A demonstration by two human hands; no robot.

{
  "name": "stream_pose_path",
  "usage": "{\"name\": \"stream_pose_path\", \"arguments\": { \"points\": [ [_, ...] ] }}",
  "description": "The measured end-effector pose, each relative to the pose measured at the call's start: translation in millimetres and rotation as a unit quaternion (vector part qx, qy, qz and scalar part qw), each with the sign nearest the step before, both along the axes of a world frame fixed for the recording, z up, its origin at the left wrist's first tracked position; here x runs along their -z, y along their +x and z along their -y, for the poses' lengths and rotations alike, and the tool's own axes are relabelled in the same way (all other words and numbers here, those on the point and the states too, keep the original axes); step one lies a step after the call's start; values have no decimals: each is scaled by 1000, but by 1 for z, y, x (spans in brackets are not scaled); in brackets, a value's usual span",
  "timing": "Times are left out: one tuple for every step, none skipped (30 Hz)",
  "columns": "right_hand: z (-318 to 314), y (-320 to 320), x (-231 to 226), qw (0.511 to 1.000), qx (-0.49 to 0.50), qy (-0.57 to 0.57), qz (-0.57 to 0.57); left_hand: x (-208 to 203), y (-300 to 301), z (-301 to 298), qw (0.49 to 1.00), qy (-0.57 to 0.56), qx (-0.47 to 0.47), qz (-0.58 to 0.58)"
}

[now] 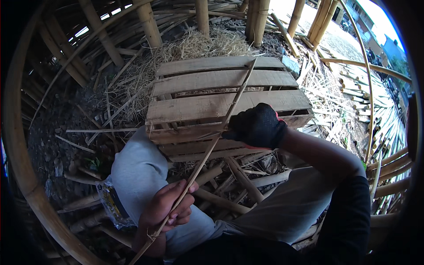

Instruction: The person uses a knife to shave and smooth a thin bamboo stick held in the left hand. The person repeatedly scrapes along the stick's length, rotating it to work different sides, while seated in a bamboo-framed workspace.

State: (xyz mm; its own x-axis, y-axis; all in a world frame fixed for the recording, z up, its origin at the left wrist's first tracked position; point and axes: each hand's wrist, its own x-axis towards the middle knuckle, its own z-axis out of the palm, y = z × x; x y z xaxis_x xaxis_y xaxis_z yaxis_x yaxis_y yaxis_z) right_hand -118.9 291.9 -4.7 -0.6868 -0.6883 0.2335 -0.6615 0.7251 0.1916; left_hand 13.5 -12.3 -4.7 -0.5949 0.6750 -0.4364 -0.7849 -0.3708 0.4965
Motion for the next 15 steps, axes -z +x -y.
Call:
{"name": "stream_pose_path", "arguments": {
  "points": [
    [-16,-17,8,999,21,0,-24,1,-2,-1,1000,-4,7,0],
    [-30,-39,18,998,30,-6,-49,0,1,-1,1000,-12,1,-1],
    [-38,-57,8,991,125,32,-34,-1,1,-1,1000,-1,-1,2],
    [-46,-62,2,987,141,66,-36,-1,1,0,1000,11,-2,5],
    [-48,-54,7,992,113,55,-14,-1,2,1,1000,23,-4,9],
    [-31,-38,5,996,75,42,8,0,2,3,1000,25,-11,11],
    [-16,-19,7,999,26,5,31,2,3,5,999,28,-13,16],
    [-3,0,-4,998,50,-11,48,3,-1,4,999,39,-2,16],
    [-2,4,-5,999,9,-22,44,4,0,5,999,45,-2,20],
    [-1,6,-4,998,-32,-33,40,5,1,5,998,51,-2,24],
    [-10,-10,2,999,1,-29,38,5,2,6,998,58,-2,29],
    [-26,-33,12,998,37,-27,38,4,4,6,998,47,-3,37],
    [-38,-49,18,996,74,36,23,3,3,6,998,40,-6,39],
    [-42,-61,15,986,150,42,52,0,2,6,999,31,-9,42],
    [-32,-51,12,990,126,12,69,0,3,8,998,43,-17,45]
  ]
}}
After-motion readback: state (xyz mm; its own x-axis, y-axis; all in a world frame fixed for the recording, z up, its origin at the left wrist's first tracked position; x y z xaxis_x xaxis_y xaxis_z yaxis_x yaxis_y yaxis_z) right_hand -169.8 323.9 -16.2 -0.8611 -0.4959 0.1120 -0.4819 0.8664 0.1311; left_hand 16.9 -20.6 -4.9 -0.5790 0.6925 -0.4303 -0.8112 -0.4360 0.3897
